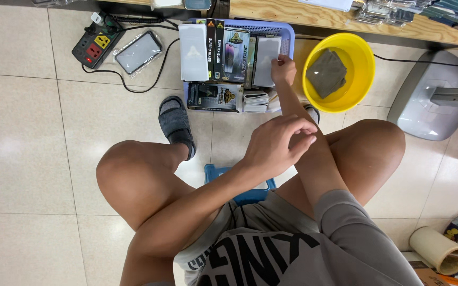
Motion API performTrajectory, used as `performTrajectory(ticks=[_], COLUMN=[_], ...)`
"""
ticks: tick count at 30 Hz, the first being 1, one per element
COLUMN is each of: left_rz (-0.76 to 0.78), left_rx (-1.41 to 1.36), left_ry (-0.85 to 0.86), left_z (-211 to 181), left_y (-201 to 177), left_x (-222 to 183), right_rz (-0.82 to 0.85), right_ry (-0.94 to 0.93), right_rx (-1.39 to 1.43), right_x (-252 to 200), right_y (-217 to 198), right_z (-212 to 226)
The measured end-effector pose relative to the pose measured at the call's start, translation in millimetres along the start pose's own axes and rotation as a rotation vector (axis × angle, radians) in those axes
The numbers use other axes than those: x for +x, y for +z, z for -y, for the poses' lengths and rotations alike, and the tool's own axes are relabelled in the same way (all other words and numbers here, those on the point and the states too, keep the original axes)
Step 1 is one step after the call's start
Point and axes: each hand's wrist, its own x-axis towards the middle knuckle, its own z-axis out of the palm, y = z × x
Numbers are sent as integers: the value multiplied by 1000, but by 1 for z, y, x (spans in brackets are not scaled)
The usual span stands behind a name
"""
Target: The person removes a screen protector from a white sleeve, holds it with both hands, and then places it back into the sleeve.
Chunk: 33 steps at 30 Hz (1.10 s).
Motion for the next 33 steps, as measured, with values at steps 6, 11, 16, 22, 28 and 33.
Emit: performTrajectory(ticks=[6, 11, 16, 22, 28, 33], left_rz=[56, 28, -47, -90, -87, -81], left_rx=[9, -23, -80, -56, -92, -78], left_ry=[0, 29, 118, 92, 105, 118], left_z=[4, 1, 7, 9, 2, -1], left_y=[10, 16, 30, 37, 30, 23], left_x=[-2, -4, -1, -1, -2, -2], right_rz=[-182, -250, 25, 89, 355, 465], right_ry=[-77, -451, -632, -574, -315, -422], right_rx=[-88, -41, 121, -571, -293, -59], right_x=[-35, -103, -196, -210, -201, -186], right_y=[-26, -34, -29, 15, 1, 1], right_z=[27, 106, 181, 188, 191, 172])
